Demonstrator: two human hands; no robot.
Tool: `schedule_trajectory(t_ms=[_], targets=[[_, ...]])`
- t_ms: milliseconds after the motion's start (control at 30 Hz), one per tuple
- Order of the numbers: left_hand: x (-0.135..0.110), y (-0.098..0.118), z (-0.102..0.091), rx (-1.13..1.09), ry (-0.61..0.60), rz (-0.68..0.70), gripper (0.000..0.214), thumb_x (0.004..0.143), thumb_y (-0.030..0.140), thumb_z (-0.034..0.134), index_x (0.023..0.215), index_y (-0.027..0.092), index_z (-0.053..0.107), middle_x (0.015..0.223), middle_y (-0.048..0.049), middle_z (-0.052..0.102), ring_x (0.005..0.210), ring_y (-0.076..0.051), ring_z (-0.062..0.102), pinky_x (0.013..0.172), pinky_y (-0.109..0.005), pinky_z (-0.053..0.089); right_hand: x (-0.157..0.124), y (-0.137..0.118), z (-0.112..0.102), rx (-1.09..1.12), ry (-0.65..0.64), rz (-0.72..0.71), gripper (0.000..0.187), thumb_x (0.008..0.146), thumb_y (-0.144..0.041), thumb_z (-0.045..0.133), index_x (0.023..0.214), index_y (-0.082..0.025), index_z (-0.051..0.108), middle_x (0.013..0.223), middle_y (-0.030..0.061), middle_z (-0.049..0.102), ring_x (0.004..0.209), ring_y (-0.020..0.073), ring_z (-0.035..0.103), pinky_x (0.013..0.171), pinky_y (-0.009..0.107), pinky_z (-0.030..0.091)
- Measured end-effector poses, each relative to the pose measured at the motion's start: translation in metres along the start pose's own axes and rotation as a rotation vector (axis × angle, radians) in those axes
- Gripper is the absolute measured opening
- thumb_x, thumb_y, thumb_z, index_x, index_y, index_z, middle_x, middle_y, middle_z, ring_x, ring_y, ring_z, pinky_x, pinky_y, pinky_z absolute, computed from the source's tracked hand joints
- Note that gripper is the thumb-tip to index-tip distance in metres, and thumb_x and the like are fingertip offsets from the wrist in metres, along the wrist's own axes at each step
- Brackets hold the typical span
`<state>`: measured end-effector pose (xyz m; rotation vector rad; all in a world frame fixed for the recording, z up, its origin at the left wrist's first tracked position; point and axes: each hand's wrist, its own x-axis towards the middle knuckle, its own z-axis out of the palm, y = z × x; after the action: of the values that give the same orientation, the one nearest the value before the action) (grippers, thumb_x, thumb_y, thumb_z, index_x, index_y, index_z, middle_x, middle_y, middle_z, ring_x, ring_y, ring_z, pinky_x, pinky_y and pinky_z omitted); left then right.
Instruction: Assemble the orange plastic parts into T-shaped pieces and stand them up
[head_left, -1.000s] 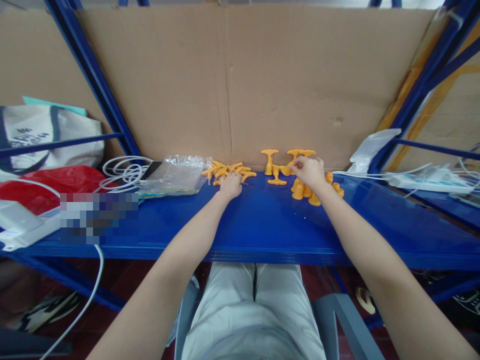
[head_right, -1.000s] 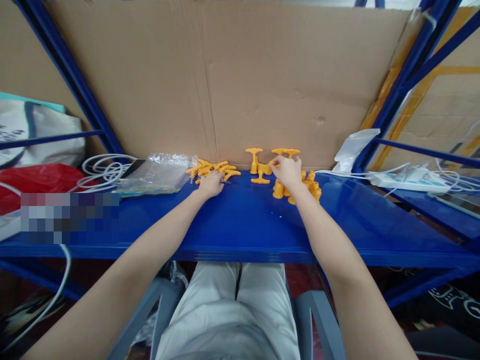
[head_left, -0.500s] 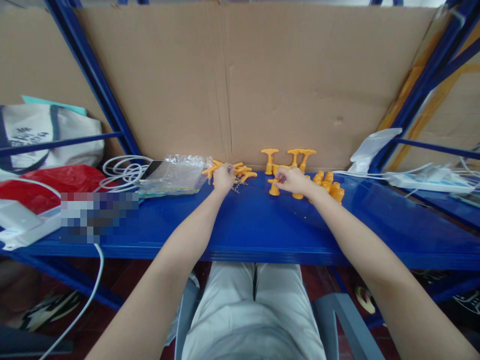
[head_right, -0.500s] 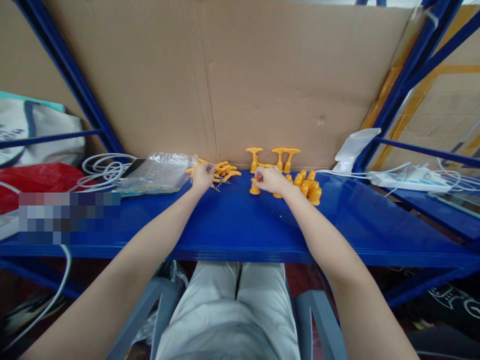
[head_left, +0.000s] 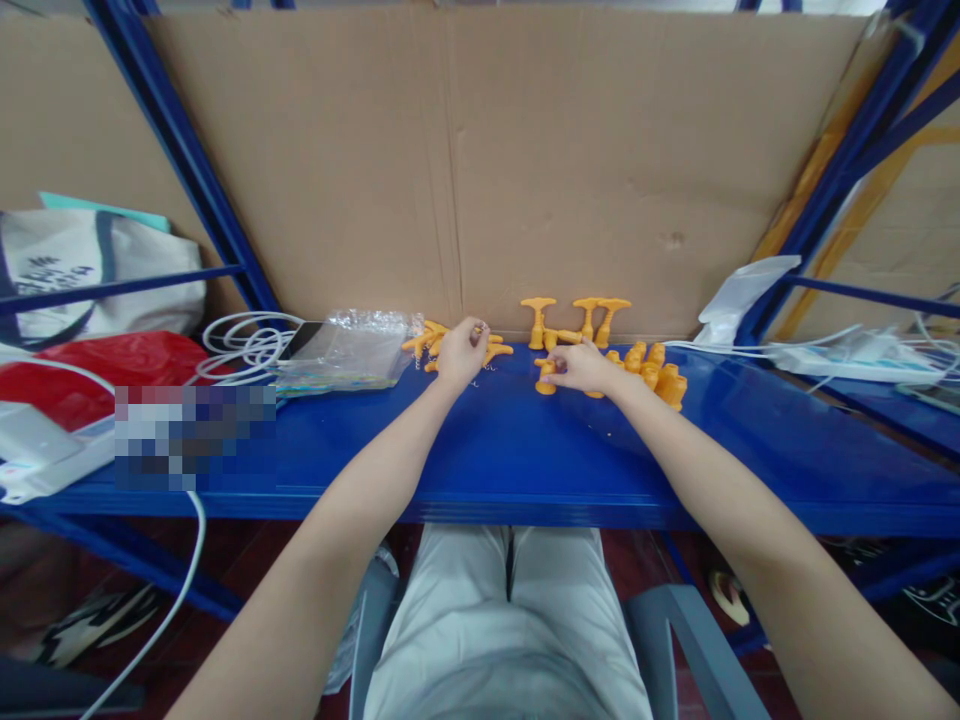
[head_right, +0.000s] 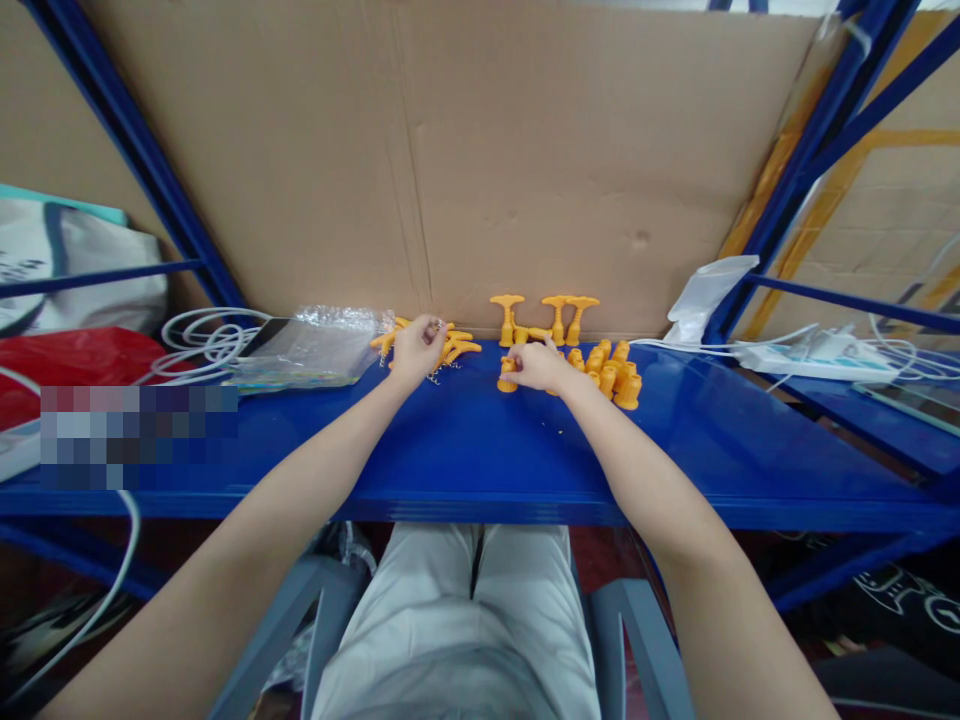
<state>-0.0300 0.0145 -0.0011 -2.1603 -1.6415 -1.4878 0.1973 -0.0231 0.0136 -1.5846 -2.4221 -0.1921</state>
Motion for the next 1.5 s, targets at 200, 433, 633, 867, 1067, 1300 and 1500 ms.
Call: schedule_trajectory(t_ms=[200,433,633,867,1067,1300,1500], targets=[[-0.004,0.002,-0.002,0.122,-0.180,0.046,0.036,0.095,0.046,0.050,0.082,0.020,0.071,0.070,-0.0044,0.070,0.073,-0.020,0.067,0.064,-0.026,0.046,0.002,0.002,0.005,-0.021,-0.031,0.008,0.019,0.085,-0.040,0.066,0.092,-0.023,0.071,0.088,0.0043,0.077,0.091,0.0259,0.070,0.097,0.045,0.044],[-0.005,-0.009,0.002,0.193,-0.318,-0.024,0.060,0.093,0.068,0.040,0.069,0.022,0.070,0.069,-0.0055,0.071,0.080,-0.024,0.070,0.074,-0.031,0.052,0.002,-0.001,0.005,-0.012,-0.035,0.051,0.019,0.084,-0.036,0.066,0.094,-0.021,0.067,0.094,0.0065,0.076,0.096,0.0266,0.069,0.103,0.048,0.039],[-0.006,-0.012,0.005,0.218,-0.332,-0.003,0.057,0.090,0.070,0.046,0.065,0.023,0.067,0.067,-0.0048,0.071,0.080,-0.024,0.071,0.073,-0.032,0.054,0.001,0.001,0.006,0.024,0.080,0.003,0.027,0.084,-0.030,0.063,0.107,-0.018,0.066,0.100,0.0086,0.075,0.093,0.0253,0.069,0.088,0.035,0.046],[-0.009,-0.004,0.003,0.300,-0.458,0.067,0.031,0.088,0.048,0.062,0.076,0.021,0.069,0.084,-0.0087,0.075,0.085,-0.027,0.072,0.076,-0.035,0.055,0.001,0.002,0.007,0.054,0.094,-0.091,0.036,0.088,-0.034,0.063,0.121,-0.021,0.069,0.116,0.0101,0.075,0.105,0.0285,0.070,0.089,0.038,0.050],[-0.008,-0.005,0.004,0.366,-0.473,0.086,0.022,0.089,0.037,0.061,0.080,0.019,0.070,0.089,-0.0102,0.076,0.087,-0.026,0.072,0.078,-0.035,0.055,0.000,-0.004,0.007,0.136,0.124,-0.148,0.039,0.089,-0.034,0.064,0.126,-0.022,0.070,0.125,0.0087,0.073,0.115,0.0281,0.068,0.099,0.040,0.050],[-0.008,-0.005,0.005,0.355,-0.453,0.098,0.018,0.086,0.033,0.065,0.081,0.019,0.073,0.089,-0.0109,0.077,0.090,-0.027,0.072,0.081,-0.035,0.056,-0.001,-0.010,0.007,0.157,0.156,-0.231,0.040,0.090,-0.035,0.063,0.126,-0.020,0.071,0.126,0.0100,0.072,0.117,0.0269,0.066,0.100,0.038,0.050],[-0.012,0.010,-0.004,0.462,-0.518,0.031,0.026,0.092,0.034,0.057,0.099,0.016,0.076,0.106,-0.0126,0.077,0.105,-0.028,0.071,0.088,-0.034,0.055,-0.001,-0.009,0.010,0.194,0.272,-0.343,0.035,0.092,-0.035,0.061,0.120,-0.018,0.073,0.115,0.0108,0.074,0.105,0.0263,0.068,0.094,0.039,0.051]])
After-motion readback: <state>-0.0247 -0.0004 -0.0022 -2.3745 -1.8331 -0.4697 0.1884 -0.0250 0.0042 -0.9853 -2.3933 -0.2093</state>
